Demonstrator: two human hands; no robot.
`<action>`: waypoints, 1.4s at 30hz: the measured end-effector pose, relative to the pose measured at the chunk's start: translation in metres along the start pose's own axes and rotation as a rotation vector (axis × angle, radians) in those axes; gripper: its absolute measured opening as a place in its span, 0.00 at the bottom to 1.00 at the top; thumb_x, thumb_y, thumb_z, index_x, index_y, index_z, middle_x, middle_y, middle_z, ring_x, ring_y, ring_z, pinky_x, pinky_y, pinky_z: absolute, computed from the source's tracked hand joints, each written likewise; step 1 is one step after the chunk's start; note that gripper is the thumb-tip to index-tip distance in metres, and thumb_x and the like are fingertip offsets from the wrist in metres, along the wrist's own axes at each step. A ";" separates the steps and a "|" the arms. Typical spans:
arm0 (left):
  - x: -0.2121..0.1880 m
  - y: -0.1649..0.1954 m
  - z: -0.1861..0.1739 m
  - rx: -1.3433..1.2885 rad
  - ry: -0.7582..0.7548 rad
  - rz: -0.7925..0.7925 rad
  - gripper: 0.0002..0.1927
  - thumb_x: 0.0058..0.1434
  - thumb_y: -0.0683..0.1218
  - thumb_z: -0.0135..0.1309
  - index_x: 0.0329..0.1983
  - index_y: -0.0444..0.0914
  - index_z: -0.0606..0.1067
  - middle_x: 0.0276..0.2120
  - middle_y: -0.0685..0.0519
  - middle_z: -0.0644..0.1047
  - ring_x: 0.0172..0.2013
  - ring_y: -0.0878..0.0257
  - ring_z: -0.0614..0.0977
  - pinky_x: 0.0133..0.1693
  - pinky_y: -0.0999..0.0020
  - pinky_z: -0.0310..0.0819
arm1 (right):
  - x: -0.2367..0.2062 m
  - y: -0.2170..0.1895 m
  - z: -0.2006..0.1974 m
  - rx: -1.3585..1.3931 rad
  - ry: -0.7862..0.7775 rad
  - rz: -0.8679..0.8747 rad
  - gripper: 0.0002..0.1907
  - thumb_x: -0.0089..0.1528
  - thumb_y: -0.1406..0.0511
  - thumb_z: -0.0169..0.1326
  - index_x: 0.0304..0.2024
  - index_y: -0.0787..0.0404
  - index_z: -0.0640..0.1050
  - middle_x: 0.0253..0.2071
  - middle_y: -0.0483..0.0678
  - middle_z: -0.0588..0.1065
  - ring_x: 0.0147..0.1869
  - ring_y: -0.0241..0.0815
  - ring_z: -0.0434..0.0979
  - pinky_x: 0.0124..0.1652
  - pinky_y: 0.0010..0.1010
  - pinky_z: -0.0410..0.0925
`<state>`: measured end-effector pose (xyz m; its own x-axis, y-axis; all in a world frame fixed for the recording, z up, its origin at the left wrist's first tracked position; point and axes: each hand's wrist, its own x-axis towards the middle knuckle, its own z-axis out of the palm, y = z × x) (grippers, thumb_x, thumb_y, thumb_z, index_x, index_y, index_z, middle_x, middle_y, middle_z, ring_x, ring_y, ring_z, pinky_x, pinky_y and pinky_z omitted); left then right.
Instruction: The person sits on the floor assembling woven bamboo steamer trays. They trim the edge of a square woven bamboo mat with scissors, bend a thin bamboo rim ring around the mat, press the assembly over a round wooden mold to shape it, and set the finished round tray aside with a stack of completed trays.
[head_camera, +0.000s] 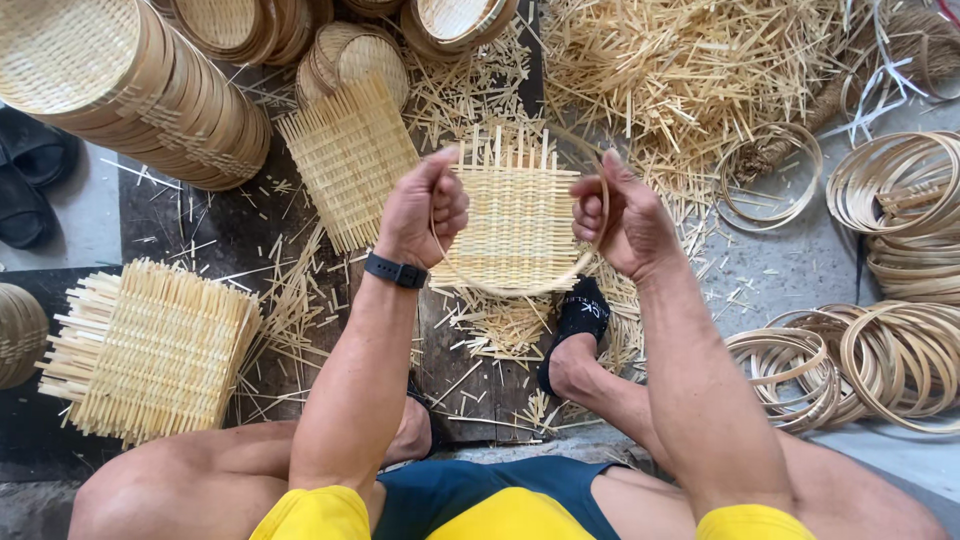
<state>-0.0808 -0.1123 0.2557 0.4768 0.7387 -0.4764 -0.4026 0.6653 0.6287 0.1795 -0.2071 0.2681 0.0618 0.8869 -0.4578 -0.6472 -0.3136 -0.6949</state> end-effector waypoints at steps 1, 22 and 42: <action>0.002 -0.002 -0.003 -0.035 0.030 0.022 0.21 0.66 0.53 0.58 0.18 0.44 0.69 0.12 0.62 0.65 0.13 0.70 0.62 0.16 0.73 0.54 | 0.001 0.005 0.002 0.094 0.061 -0.007 0.22 0.65 0.53 0.55 0.21 0.59 0.74 0.17 0.45 0.68 0.21 0.38 0.66 0.21 0.28 0.60; 0.070 -0.102 -0.085 0.873 0.608 0.317 0.07 0.53 0.44 0.65 0.34 0.37 0.84 0.26 0.55 0.83 0.26 0.70 0.82 0.33 0.74 0.78 | 0.077 0.106 -0.079 -0.878 0.539 -0.034 0.11 0.56 0.71 0.64 0.42 0.62 0.84 0.35 0.48 0.82 0.34 0.36 0.82 0.35 0.24 0.79; 0.080 -0.111 -0.099 1.043 0.729 0.024 0.09 0.50 0.41 0.69 0.36 0.42 0.86 0.30 0.55 0.86 0.31 0.68 0.86 0.39 0.74 0.81 | 0.097 0.150 -0.118 -1.127 0.527 -0.230 0.08 0.56 0.66 0.69 0.39 0.58 0.86 0.32 0.49 0.83 0.33 0.38 0.82 0.38 0.29 0.74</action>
<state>-0.0749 -0.1166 0.0870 -0.1939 0.8579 -0.4757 0.5562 0.4956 0.6670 0.1780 -0.2079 0.0545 0.5490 0.7982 -0.2480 0.4072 -0.5146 -0.7546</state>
